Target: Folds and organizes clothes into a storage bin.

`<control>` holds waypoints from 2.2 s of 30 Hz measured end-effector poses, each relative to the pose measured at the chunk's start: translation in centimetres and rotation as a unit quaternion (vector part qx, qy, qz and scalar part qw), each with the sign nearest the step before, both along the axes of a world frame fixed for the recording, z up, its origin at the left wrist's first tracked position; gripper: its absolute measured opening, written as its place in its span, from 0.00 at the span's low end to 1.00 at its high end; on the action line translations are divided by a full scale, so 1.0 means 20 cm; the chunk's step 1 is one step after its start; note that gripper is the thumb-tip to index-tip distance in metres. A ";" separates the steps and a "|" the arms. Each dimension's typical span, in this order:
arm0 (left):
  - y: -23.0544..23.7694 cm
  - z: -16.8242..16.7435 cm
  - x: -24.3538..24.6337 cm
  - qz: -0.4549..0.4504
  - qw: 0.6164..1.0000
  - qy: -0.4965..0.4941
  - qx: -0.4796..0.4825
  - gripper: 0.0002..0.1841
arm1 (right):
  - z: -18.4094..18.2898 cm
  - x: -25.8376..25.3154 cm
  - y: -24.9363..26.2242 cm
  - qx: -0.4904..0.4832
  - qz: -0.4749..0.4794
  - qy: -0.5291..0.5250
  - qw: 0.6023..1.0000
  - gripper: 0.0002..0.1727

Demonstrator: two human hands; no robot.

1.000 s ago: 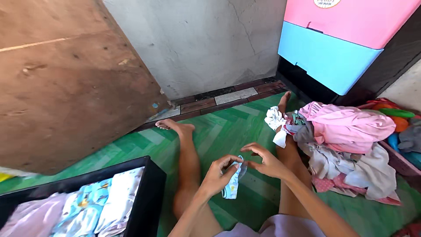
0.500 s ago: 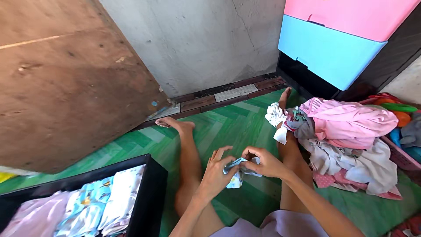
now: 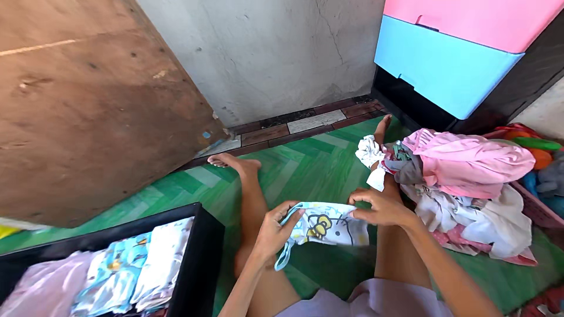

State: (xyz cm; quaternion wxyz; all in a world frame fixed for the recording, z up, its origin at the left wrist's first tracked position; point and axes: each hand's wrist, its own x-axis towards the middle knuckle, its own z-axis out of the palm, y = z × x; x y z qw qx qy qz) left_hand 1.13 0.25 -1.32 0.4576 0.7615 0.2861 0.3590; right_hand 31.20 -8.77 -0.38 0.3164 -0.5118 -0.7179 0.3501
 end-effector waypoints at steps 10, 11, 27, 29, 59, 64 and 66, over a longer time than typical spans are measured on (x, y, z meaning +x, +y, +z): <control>0.15 -0.05 -0.09 0.048 0.990 0.129 0.023 0.09 | -0.03 0.05 0.08 -0.074 -0.071 -0.132 0.986 0.13; 0.18 -0.07 -0.09 0.059 0.985 0.161 0.031 0.10 | -0.04 0.05 0.12 -0.077 -0.101 -0.157 0.979 0.14; 0.17 -0.48 -0.15 0.053 0.950 0.287 0.111 0.13 | -0.39 -0.05 -0.02 -0.001 -0.133 -0.239 0.962 0.14; 0.12 -0.61 -0.14 0.002 0.921 0.383 0.071 0.14 | -0.50 -0.10 -0.03 -0.124 -0.071 -0.271 0.952 0.17; 0.15 -0.80 -0.01 0.173 0.947 0.241 -0.121 0.14 | -0.96 -0.03 0.30 -0.223 -0.321 0.166 0.905 0.24; 0.16 -0.81 0.00 0.252 0.958 0.127 -0.046 0.12 | -0.94 -0.03 0.37 -0.074 -0.378 0.261 0.885 0.22; 0.19 -0.83 -0.01 0.253 0.950 0.164 -0.077 0.15 | -0.97 -0.02 0.41 -0.115 -0.376 0.246 0.886 0.33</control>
